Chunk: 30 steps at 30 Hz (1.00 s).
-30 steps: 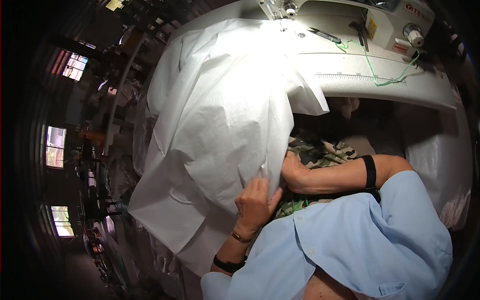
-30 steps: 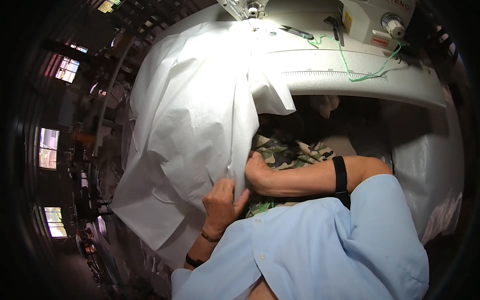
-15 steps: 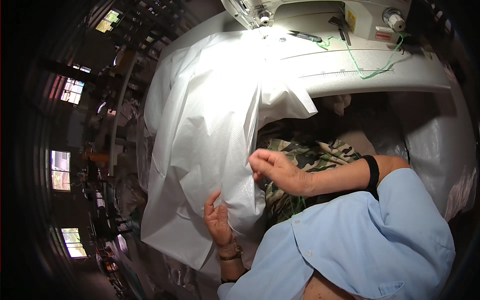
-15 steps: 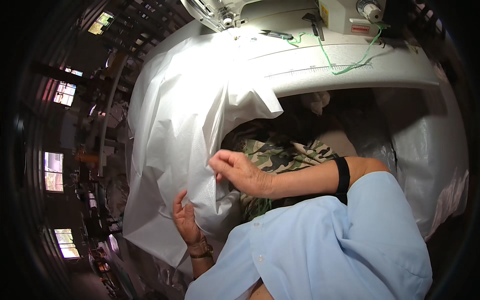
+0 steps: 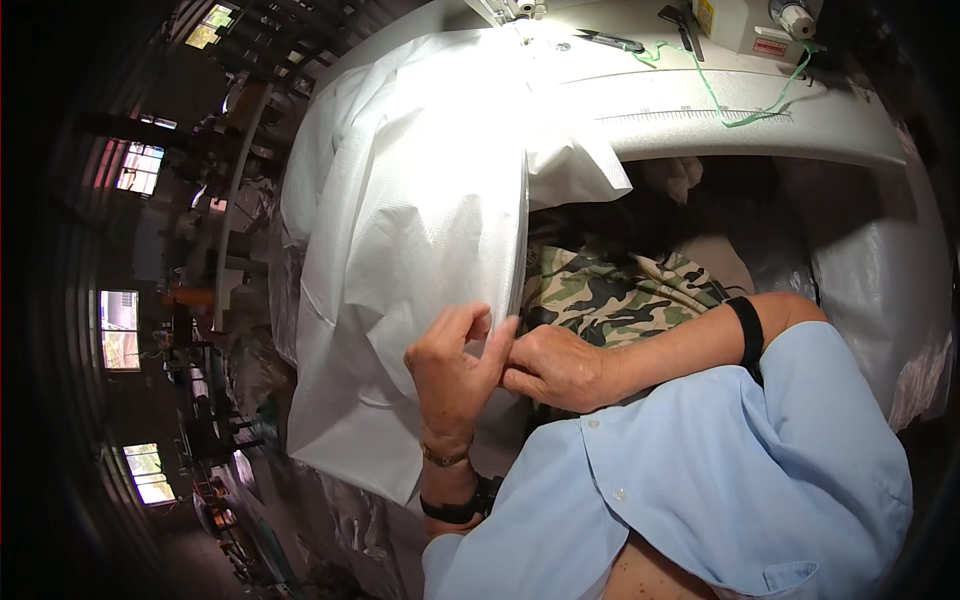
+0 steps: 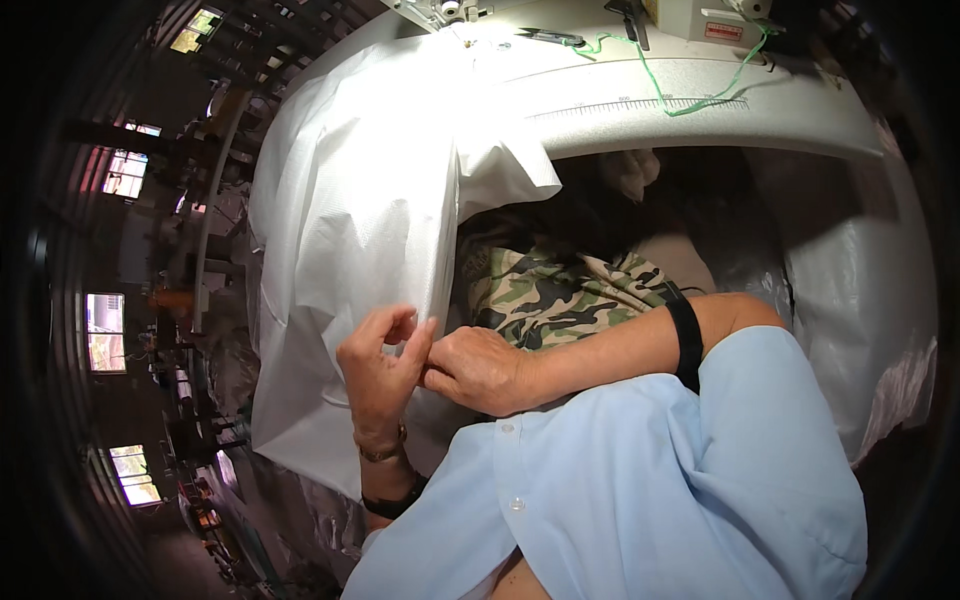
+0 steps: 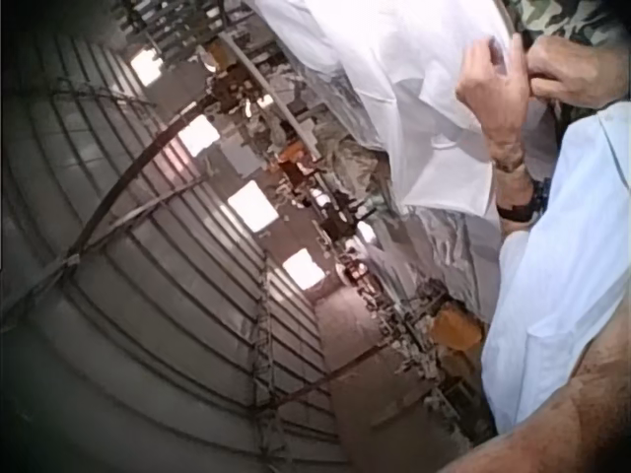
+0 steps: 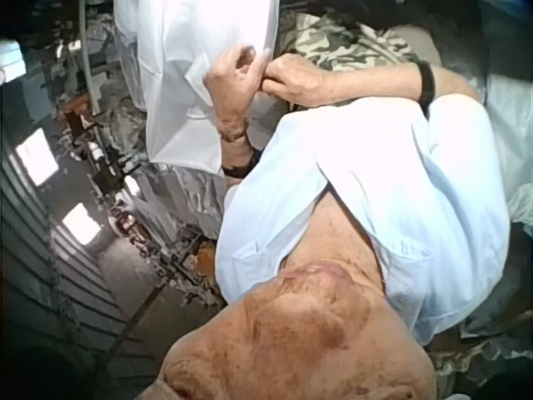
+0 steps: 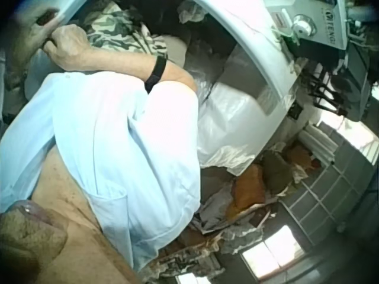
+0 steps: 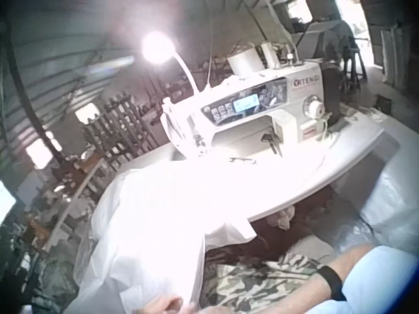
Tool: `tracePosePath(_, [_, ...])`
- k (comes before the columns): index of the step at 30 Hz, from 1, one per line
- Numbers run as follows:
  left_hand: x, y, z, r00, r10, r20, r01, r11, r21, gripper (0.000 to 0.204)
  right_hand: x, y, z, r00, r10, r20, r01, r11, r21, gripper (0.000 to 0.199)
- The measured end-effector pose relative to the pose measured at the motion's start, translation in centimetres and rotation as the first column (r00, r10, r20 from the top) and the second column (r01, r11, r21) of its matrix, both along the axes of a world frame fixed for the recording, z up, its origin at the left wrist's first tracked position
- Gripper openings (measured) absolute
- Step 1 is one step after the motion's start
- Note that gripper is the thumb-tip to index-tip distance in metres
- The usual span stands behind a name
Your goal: The person folds the edges of a white plastic sheet and guides it through a sewing machine to stitch the seams. They repeatedly reposition and smooth the material by hand, aligning new sections to continue sewing along the edges.
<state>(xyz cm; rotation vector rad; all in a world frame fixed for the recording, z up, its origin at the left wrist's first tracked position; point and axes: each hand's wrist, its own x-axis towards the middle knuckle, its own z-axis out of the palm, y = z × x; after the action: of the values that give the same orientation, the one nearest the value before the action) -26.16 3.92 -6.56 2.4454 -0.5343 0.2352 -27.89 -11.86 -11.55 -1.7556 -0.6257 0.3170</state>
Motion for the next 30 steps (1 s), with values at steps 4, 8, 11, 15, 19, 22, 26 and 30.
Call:
tracePosePath(4, [0.7, -0.3, -0.6, 0.998, 0.05, -0.023, -0.049, 0.996, 0.076, 0.012, 0.6, -0.5, -0.3, 0.998, -0.016, 0.06, 0.016, 1.0, 0.002, 0.029])
tracePosePath(8, [1.1, 1.5, -1.4, 0.917, 0.07, -0.392, -0.265, 0.842, -0.47, 0.008, 1.7, -1.2, -2.5, 0.99, -0.071, 0.12, 0.074, 0.997, -0.016, 0.033])
tracePosePath(11, [2.4, 2.8, -2.1, 0.83, -0.33, -0.45, -0.301, 0.415, -0.859, 0.014, 4.0, -1.9, -5.6, 0.961, -0.084, 0.264, 0.115, 0.988, -0.102, 0.04])
tracePosePath(15, [3.2, 3.2, -3.2, 0.782, -0.412, -0.468, -0.44, 0.169, -0.882, 0.017, 6.4, -3.3, -8.1, 0.971, 0.233, 0.057, -0.136, 0.731, -0.668, 0.047])
tracePosePath(19, [3.4, 3.5, -3.3, 0.778, -0.434, -0.453, -0.436, 0.145, -0.888, 0.016, 6.1, -4.2, -5.7, 0.949, -0.014, 0.314, 0.153, 0.893, -0.423, 0.036])
tracePosePath(22, [3.4, 3.5, -3.1, 0.806, -0.395, -0.44, -0.412, 0.159, -0.897, 0.013, 5.7, -4.9, -2.3, 0.796, -0.438, 0.417, 0.414, 0.897, 0.153, 0.032])
tracePosePath(26, [3.2, 3.1, -2.8, 0.824, -0.368, -0.431, -0.383, 0.198, -0.902, 0.012, 5.9, -3.4, -0.5, 0.897, -0.249, -0.365, 0.365, 0.883, 0.296, 0.033])
tracePosePath(30, [3.0, 2.9, -2.5, 0.847, -0.314, -0.429, -0.377, 0.215, -0.901, 0.011, 5.7, -1.8, -1.8, 0.773, -0.101, -0.627, 0.354, 0.888, 0.293, 0.029])
